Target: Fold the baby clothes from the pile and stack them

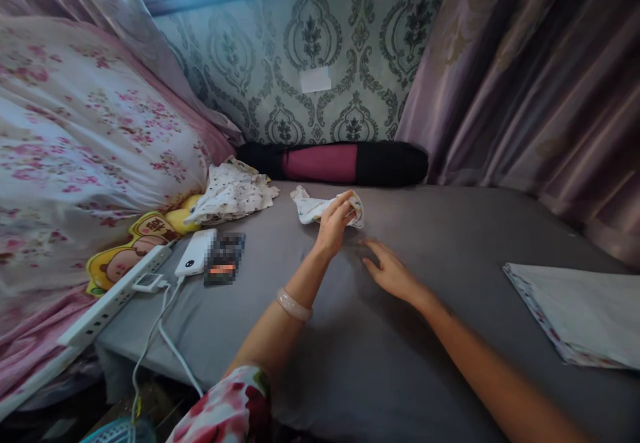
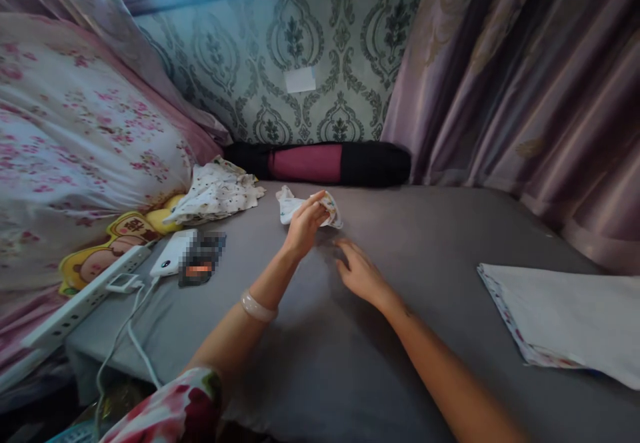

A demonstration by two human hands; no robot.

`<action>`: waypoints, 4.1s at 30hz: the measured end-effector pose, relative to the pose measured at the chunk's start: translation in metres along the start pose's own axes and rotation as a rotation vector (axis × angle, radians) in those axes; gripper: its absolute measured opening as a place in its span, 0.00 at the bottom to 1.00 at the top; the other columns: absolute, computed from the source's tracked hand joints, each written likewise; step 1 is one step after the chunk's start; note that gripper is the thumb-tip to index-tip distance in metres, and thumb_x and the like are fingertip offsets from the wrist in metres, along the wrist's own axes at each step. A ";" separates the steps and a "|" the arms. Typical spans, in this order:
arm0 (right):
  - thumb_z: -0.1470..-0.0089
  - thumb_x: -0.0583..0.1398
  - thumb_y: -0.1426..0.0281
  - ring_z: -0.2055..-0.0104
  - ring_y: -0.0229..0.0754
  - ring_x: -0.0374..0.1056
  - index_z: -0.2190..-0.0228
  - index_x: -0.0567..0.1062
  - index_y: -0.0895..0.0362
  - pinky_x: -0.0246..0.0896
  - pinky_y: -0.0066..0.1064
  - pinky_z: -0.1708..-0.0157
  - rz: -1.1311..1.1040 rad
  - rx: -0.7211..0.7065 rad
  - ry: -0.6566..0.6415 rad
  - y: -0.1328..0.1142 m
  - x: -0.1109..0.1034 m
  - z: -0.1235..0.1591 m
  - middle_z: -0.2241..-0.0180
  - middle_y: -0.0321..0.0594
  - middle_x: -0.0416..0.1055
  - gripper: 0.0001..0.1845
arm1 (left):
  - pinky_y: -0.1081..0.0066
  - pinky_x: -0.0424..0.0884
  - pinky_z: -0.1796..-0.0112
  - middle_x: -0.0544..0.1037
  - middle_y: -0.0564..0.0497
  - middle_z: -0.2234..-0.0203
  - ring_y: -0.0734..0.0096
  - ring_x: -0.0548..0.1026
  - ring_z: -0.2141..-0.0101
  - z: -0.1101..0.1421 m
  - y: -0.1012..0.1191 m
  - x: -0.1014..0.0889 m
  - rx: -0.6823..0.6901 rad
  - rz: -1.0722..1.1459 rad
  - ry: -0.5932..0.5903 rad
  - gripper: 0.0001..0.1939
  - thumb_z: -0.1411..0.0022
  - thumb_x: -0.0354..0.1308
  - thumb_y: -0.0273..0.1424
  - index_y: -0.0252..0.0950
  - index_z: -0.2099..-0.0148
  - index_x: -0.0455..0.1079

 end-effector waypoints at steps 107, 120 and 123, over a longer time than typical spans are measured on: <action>0.43 0.54 0.64 0.63 0.44 0.69 0.59 0.77 0.58 0.60 0.30 0.64 0.212 0.316 0.011 0.045 -0.103 -0.009 0.64 0.43 0.76 0.16 | 0.75 0.55 0.74 0.63 0.57 0.80 0.76 0.60 0.76 0.006 0.018 -0.033 0.052 -0.918 -0.075 0.10 0.43 0.54 0.36 0.35 0.72 0.64; 0.54 0.64 0.52 0.70 0.42 0.69 0.68 0.79 0.57 0.62 0.30 0.72 -0.066 0.316 0.072 -0.016 -0.162 -0.004 0.70 0.39 0.76 0.21 | 0.77 0.57 0.77 0.70 0.54 0.78 0.77 0.64 0.77 0.018 0.131 0.013 0.219 -0.916 -0.183 0.11 0.45 0.59 0.37 0.33 0.69 0.72; 0.54 0.66 0.51 0.71 0.43 0.70 0.70 0.80 0.55 0.64 0.31 0.73 -0.069 0.296 0.075 -0.031 -0.182 -0.007 0.75 0.37 0.75 0.19 | 0.76 0.60 0.77 0.71 0.53 0.78 0.76 0.66 0.76 0.016 0.154 0.019 0.173 -0.937 -0.234 0.10 0.47 0.62 0.36 0.33 0.68 0.74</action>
Point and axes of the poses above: each hand's wrist, its own z-axis away from the middle knuckle, its own x-axis out of the palm, y = z × x, the point moved 7 cm from there along -z, towards the middle knuckle
